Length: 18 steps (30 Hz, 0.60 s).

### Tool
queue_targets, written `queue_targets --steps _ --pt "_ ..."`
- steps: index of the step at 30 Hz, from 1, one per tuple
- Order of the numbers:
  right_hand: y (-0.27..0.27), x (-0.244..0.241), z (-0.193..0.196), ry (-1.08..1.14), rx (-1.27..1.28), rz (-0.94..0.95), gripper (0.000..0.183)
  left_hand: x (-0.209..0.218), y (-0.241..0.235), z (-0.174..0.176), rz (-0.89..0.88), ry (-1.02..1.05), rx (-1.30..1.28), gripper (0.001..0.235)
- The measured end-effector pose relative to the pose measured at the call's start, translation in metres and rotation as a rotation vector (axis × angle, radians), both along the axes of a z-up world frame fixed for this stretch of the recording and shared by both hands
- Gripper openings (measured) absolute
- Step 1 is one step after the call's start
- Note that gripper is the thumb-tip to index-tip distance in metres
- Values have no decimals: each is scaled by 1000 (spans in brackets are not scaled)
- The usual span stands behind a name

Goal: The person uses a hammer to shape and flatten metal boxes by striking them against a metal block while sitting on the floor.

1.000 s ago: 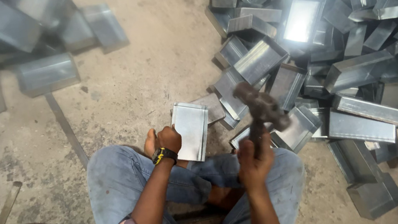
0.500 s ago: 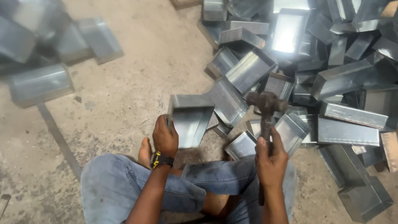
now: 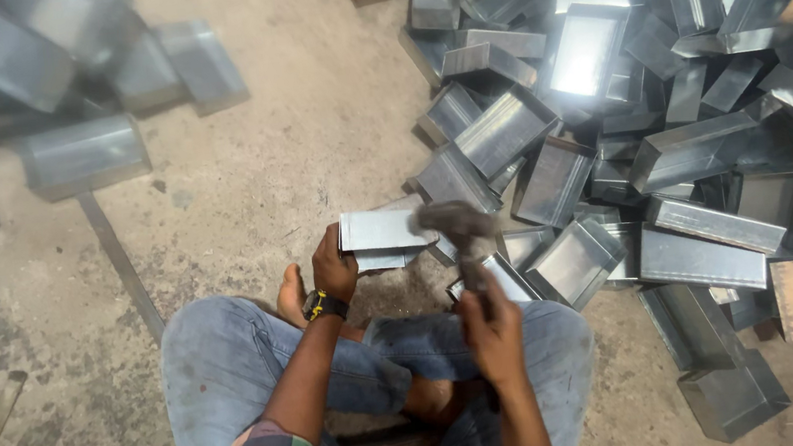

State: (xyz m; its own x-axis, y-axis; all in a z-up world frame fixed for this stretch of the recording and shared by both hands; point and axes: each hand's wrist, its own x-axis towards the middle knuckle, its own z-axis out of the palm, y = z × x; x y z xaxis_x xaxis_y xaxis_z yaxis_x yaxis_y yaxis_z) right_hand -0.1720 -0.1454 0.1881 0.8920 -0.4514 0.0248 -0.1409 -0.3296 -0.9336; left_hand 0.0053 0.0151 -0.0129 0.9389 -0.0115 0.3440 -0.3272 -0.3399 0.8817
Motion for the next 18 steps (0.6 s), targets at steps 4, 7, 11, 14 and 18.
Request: queue_targets --steps 4,7,11,14,18 --pt "4 0 -9 -82 -93 38 49 11 4 -1 6 -14 -18 44" --pt "12 -7 -11 -119 -120 43 44 -1 1 -5 18 25 -24 44" --pt "19 4 -9 39 -135 -35 47 6 6 16 -17 69 31 48" --pt "10 -2 -6 -77 122 -56 50 8 14 40 36 -214 147 49" --pt "-2 -11 11 -210 171 -76 50 24 11 87 -131 -201 680 26"
